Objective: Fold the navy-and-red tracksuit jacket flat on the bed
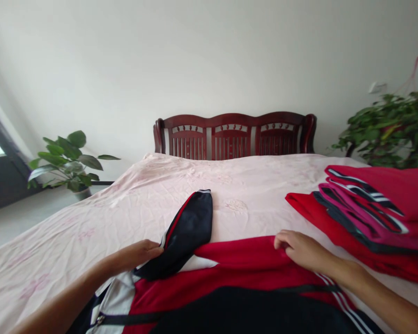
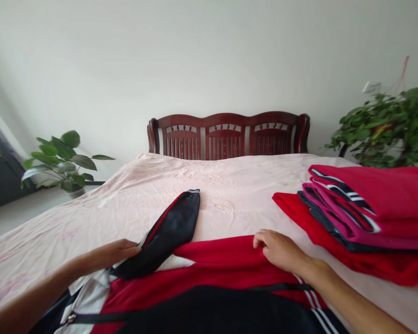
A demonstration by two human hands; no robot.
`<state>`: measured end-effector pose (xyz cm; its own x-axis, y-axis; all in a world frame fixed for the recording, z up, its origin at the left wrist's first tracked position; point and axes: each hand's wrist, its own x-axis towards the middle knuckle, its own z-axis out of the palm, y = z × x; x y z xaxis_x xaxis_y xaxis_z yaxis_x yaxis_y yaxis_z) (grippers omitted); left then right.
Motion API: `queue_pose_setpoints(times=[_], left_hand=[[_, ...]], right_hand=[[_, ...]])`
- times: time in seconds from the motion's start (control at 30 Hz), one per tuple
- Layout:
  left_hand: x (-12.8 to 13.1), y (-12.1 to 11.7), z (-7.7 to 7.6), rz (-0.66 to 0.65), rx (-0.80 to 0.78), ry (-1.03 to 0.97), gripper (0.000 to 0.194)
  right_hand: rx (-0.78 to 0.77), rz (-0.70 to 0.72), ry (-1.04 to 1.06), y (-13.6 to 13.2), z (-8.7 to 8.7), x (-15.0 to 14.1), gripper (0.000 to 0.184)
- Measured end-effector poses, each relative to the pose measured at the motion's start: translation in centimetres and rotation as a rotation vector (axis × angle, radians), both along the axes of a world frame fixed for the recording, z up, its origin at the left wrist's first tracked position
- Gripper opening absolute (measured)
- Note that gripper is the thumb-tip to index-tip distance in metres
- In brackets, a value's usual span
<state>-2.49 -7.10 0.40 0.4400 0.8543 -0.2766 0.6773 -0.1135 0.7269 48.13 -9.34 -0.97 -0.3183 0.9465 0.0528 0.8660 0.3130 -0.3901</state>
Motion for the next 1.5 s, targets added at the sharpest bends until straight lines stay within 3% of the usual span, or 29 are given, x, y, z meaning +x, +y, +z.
queue_pose_setpoints(times=[0.13,0.3,0.47,0.63,0.8,0.97,1.07,1.13,1.3,1.5], left_hand=[[1.3,-0.1,1.8,0.009,0.006,-0.188,0.05],[1.5,-1.0,2.4,-0.111,-0.111,-0.334,0.045],[0.8,-1.0,2.5,-0.153,-0.194,-0.429,0.047],[0.1,-0.7,2.6,-0.111,-0.259,-0.392,0.043],[-0.9,-0.5,2.9,-0.021,-0.159,-0.302,0.05],[-2.8,-0.9,1.8,0.005,-0.059,-0.15,0.052],[-3.1,-1.2,0.4,-0.06,0.016,0.057,0.049],[-2.7,-1.4,-0.3,-0.094,0.075,0.165,0.047],[-1.5,-2.2,-0.4,-0.077,0.094,0.141,0.043],[-1.1,-2.5,0.1,-0.109,-0.015,0.125,0.044]], right_hand=[[-0.074,-0.071,0.314,3.1,-0.3,-4.2,0.033],[-0.451,-0.374,0.911,7.0,-1.2,-12.3,0.042],[-0.613,-0.462,1.107,10.2,-1.5,-18.9,0.02],[-0.712,-0.51,1.304,11.5,-1.0,-22.2,0.013],[-0.638,-0.533,1.518,9.8,1.1,-21.6,0.02],[-0.479,-0.44,1.728,1.2,1.7,-17.7,0.022],[-0.739,-0.57,1.66,-4.2,0.5,-15.1,0.021],[-0.89,-0.633,1.634,-6.0,-0.2,-13.8,0.02],[-0.853,-0.625,1.674,-4.8,-0.1,-12.5,0.014],[-0.873,-0.653,1.592,-2.5,0.1,-15.0,0.014]])
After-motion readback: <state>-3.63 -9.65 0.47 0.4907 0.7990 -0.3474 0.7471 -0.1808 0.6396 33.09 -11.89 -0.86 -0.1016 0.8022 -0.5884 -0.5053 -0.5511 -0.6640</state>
